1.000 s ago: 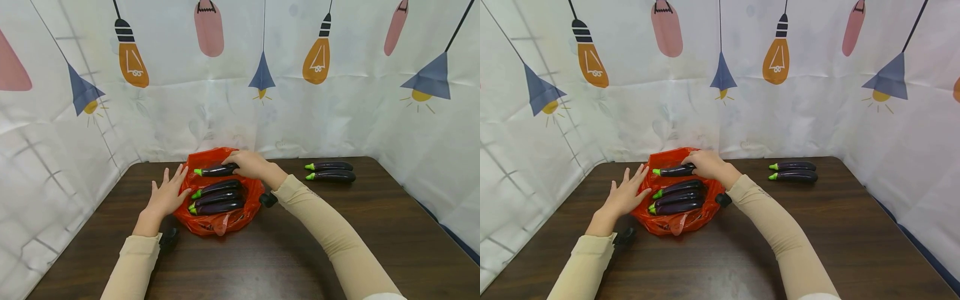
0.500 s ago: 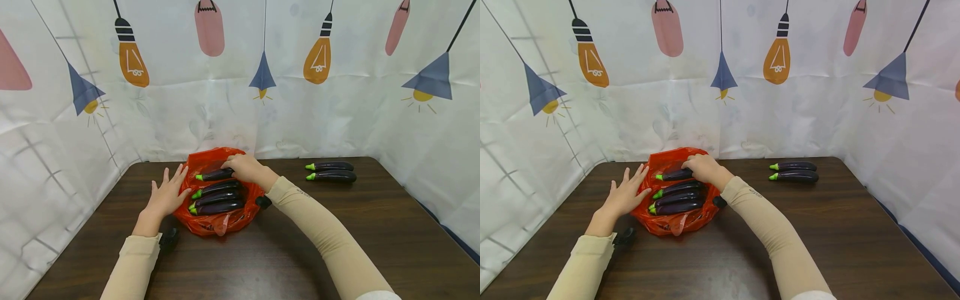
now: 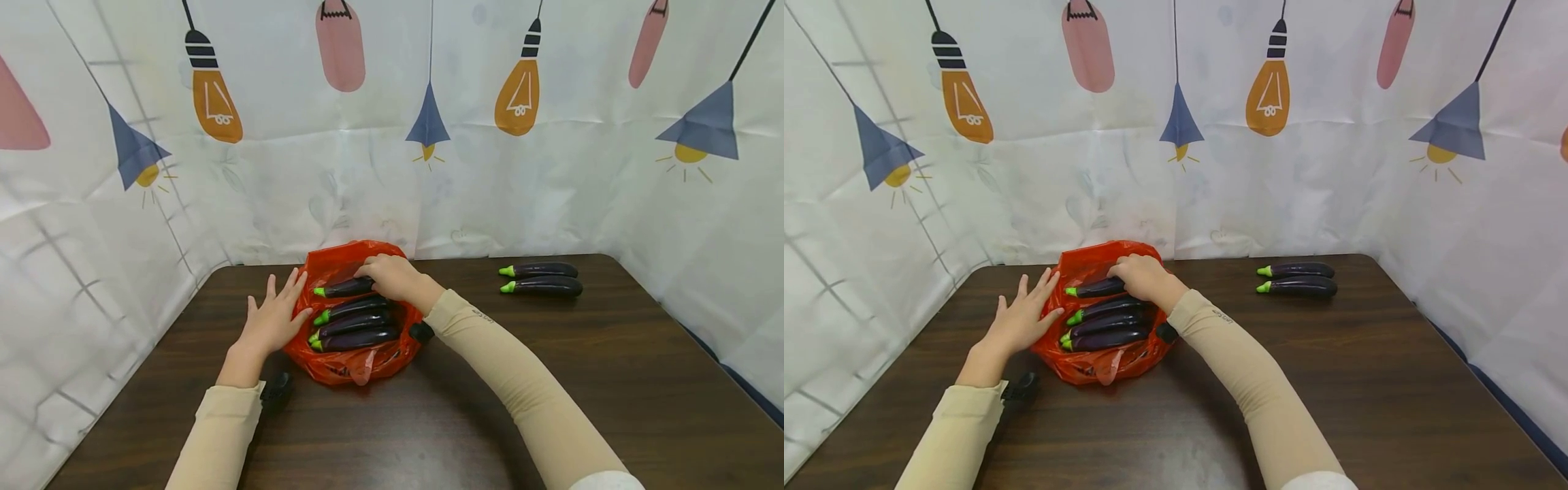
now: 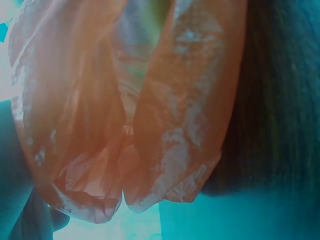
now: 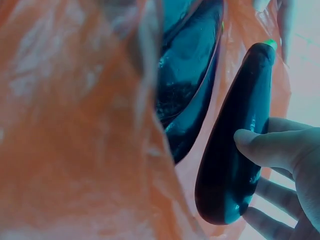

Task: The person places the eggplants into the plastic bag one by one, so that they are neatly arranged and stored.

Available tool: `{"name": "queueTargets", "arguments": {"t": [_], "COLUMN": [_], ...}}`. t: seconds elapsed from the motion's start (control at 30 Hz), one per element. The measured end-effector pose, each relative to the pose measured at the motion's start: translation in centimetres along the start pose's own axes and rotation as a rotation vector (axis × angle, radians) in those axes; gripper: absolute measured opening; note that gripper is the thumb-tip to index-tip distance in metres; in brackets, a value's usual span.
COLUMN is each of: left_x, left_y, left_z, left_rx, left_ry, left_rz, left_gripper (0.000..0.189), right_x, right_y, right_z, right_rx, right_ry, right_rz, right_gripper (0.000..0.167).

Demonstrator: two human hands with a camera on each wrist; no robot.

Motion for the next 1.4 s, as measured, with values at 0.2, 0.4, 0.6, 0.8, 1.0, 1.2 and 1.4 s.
{"name": "queueTargets", "arguments": {"t": [0.2, 0.4, 0.6, 0.8, 1.0, 1.2, 1.4], "left_x": [0.0, -0.1, -0.2, 0.0, 0.0, 0.0, 0.2], "left_y": [-0.1, -0.2, -0.1, -0.2, -0.3, -0.4, -0.3], "left_z": [0.0, -0.3, -0.6, -0.5, -0.4, -0.3, -0.3], "left_rx": [0.0, 0.008, 0.011, 0.01, 0.011, 0.011, 0.011], "left_ry": [-0.004, 0.002, 0.015, 0.006, 0.007, 0.005, 0.005], "left_rz": [-0.003, -0.005, -0.014, -0.01, -0.011, -0.009, -0.002], "left_gripper": [0.079, 0.078, 0.077, 0.078, 0.078, 0.079, 0.079], "right_x": [-1.0, -1.7, -1.4, -1.3, -1.2, -0.9, -0.9], "right_y": [-0.3, -0.5, -1.1, -1.9, -2.7, -3.0, -3.0], "right_z": [-1.0, -1.7, -2.7, -3.3, -3.7, -4.1, -4.8], "right_rx": [0.044, 0.082, 0.11, 0.126, 0.156, 0.183, 0.204], "right_ry": [-0.021, -0.043, -0.035, -0.057, -0.069, -0.075, -0.087], "right_rz": [-0.051, -0.081, -0.085, -0.107, -0.105, -0.097, -0.09], "right_gripper": [0.041, 0.042, 0.042, 0.043, 0.042, 0.042, 0.042]}}
Point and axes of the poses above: each hand's wrist, its own y-axis away from the middle knuckle, its own z-axis out of the back of the hand, x = y × z, the point moved 10 cm from there along -y, towards the middle knuckle, and after that the axes turned 15 degrees about y, right-handed, at the moved point
